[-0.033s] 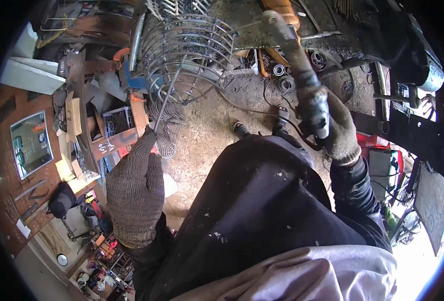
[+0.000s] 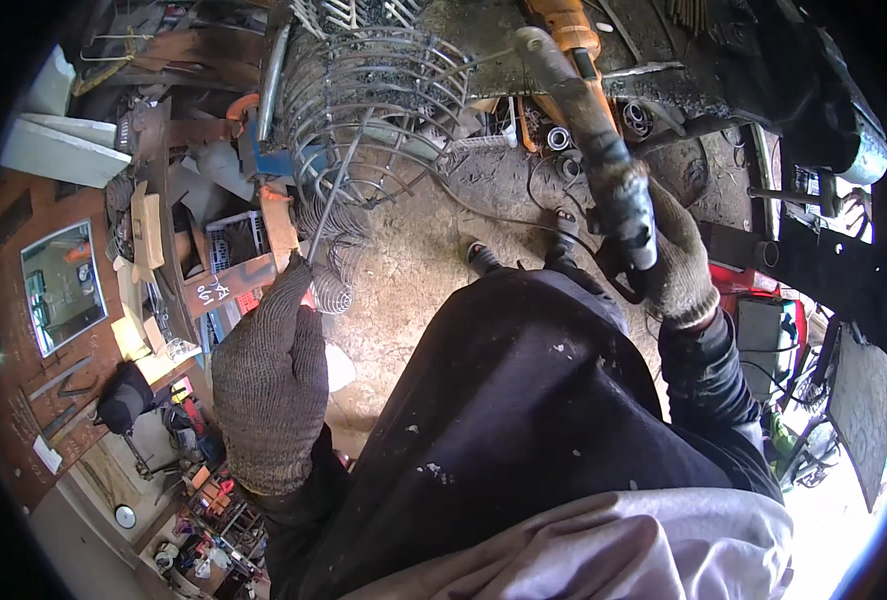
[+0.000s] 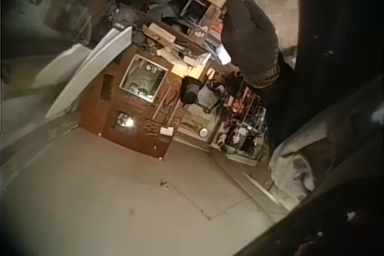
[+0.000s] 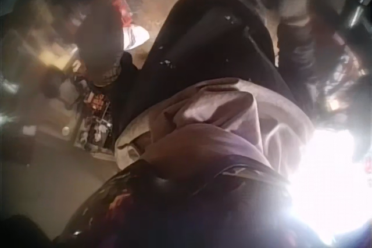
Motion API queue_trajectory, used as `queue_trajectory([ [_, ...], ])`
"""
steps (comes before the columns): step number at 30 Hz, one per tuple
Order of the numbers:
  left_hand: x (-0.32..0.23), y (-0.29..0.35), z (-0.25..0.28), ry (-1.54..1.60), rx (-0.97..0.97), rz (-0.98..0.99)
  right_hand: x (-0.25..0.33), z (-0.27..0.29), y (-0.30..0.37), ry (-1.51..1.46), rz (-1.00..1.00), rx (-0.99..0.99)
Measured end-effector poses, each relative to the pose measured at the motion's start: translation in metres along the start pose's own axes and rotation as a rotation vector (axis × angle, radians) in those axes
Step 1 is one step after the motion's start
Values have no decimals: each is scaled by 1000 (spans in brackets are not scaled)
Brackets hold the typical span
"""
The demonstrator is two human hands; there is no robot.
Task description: The person holds a wire metal cage and a small metal pipe section, uses a hammer to tap the pipe onto the cage, and then uses a welding torch to join the metal components while wearing work gloves.
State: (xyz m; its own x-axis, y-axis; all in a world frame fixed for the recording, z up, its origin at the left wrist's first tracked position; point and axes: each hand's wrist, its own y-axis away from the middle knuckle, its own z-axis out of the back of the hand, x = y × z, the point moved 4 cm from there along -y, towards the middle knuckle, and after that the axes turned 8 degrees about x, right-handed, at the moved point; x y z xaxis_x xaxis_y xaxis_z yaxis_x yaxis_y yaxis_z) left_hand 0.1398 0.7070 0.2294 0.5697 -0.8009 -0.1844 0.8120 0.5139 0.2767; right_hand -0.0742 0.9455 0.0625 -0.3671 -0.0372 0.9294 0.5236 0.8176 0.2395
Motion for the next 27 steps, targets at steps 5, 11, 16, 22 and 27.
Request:
queue_trajectory([
  [5,1,-1,0,8,3,2,-8,-3,-13,-13,-88,13],
  [11,3,-1,0,1,-9,-23,-7,-9,-18,493,63,90],
  [16,7,1,-2,12,-14,-12,-5,-12,-23,555,152,131],
  [22,6,1,-1,56,27,54,-9,-14,-26,416,58,98],
  [27,7,0,-2,-21,-16,-52,-4,-16,-28,563,71,166],
])
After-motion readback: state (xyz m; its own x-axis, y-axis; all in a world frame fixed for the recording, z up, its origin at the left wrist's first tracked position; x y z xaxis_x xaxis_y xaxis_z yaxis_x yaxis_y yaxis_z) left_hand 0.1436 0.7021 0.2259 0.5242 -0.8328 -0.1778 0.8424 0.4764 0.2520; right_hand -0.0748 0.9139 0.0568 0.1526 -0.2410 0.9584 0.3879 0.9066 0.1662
